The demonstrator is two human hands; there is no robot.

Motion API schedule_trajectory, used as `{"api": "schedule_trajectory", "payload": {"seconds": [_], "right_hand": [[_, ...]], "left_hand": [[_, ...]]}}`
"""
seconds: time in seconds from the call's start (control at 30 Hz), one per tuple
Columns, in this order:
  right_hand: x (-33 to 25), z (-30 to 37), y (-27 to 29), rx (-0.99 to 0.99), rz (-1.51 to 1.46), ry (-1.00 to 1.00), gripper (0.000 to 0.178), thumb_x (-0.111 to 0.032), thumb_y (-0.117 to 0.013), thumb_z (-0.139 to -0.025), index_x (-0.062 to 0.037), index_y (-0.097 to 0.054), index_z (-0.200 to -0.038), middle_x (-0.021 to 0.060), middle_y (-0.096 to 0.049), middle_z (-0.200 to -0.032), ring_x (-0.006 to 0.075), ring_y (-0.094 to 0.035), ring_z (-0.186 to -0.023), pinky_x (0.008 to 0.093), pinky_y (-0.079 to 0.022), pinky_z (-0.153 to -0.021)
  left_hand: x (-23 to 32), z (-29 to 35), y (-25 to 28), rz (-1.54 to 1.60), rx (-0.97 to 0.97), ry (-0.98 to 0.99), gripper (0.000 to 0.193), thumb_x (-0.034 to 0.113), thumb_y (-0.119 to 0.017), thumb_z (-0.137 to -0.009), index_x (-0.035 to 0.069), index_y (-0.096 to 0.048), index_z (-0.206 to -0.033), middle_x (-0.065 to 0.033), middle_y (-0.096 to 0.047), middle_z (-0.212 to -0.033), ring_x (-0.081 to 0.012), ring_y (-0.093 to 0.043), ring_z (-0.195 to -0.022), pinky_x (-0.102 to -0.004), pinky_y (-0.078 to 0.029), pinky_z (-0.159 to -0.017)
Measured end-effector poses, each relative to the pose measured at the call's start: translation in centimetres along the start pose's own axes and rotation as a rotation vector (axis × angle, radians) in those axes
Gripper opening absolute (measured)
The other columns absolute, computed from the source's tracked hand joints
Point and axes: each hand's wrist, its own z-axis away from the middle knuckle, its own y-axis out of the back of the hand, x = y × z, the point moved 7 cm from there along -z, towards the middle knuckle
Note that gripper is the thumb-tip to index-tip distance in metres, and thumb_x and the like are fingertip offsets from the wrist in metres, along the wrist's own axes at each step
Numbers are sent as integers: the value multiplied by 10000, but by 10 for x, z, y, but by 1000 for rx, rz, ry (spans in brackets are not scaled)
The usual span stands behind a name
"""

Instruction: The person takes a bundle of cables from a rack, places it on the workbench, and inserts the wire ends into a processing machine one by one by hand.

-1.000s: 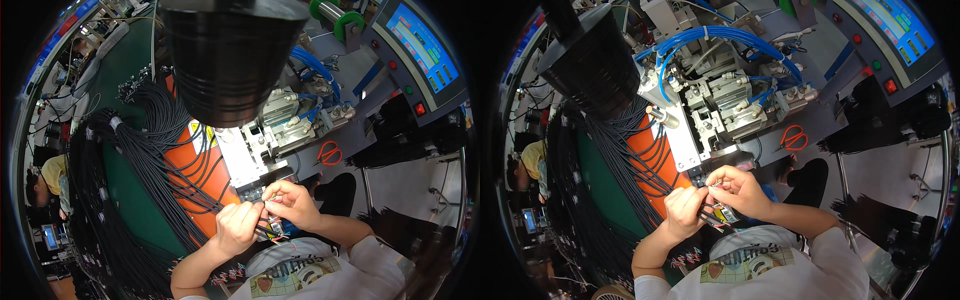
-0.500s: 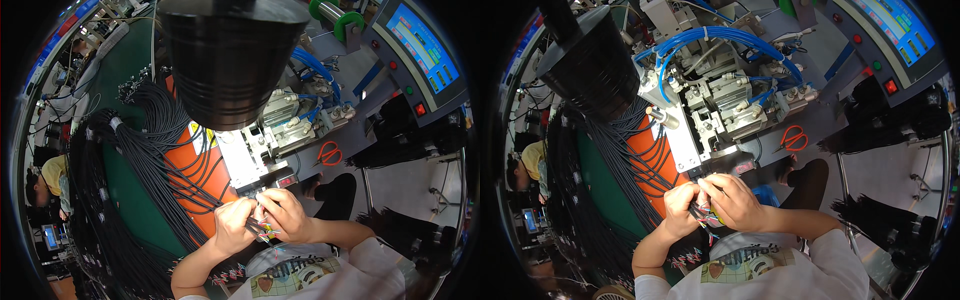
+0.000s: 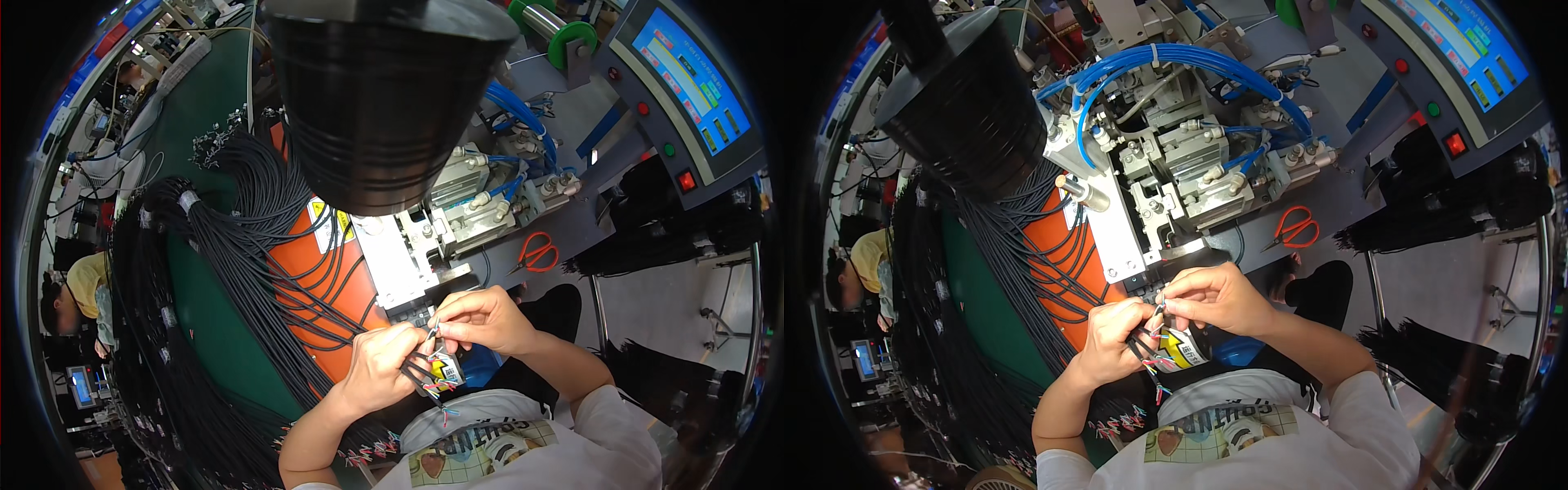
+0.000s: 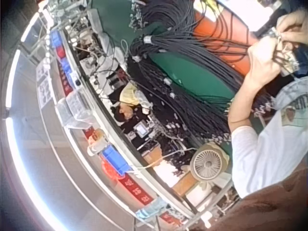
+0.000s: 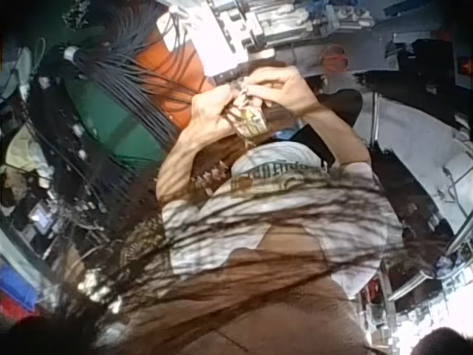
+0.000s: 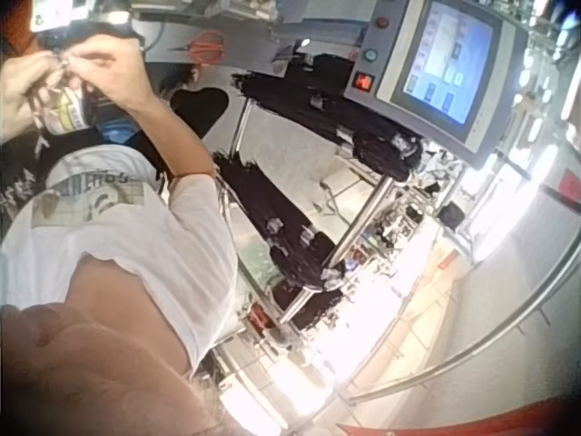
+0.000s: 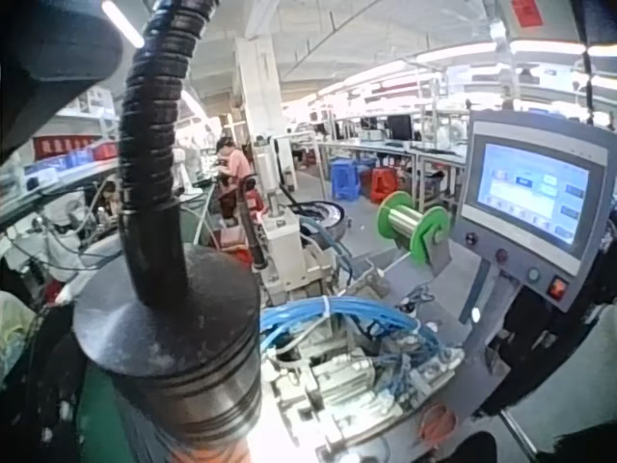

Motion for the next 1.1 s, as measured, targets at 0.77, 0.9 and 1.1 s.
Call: {"api": "schedule_trajectory", "payload": {"seconds": [0.77, 0.9, 1.1], "right_hand": [[-23, 3, -12, 236, 1242, 437, 90, -106, -613, -841, -29, -569, -828, 96, -552, -770, 291, -591, -558, 391, -474, -512], [-22, 4, -12, 245, 1200, 447, 97, -60, -631, -837, 10, -565, -837, 119, -574, -807, 299, -594, -597, 377, -465, -513], [-23, 5, -11, 237, 1201, 454, 94, -63, -640, -837, 12, -608, -884, 110, -585, -816, 279, -608, -605, 357, -482, -521]], "left_hand": [[3, 6, -14, -477, -36, -4, 571, 11, -677, -573, -38, -592, -1135, -120, -568, -888, -276, -587, -723, -371, -485, -632], [3, 5, -14, -441, -88, 17, 541, 36, -646, -640, -66, -558, -1164, -122, -537, -868, -271, -576, -759, -362, -486, -661], [10, 4, -16, -530, -160, -102, 434, 72, -602, -709, -46, -604, -1127, -81, -520, -857, -216, -543, -739, -315, -485, -626]]}}
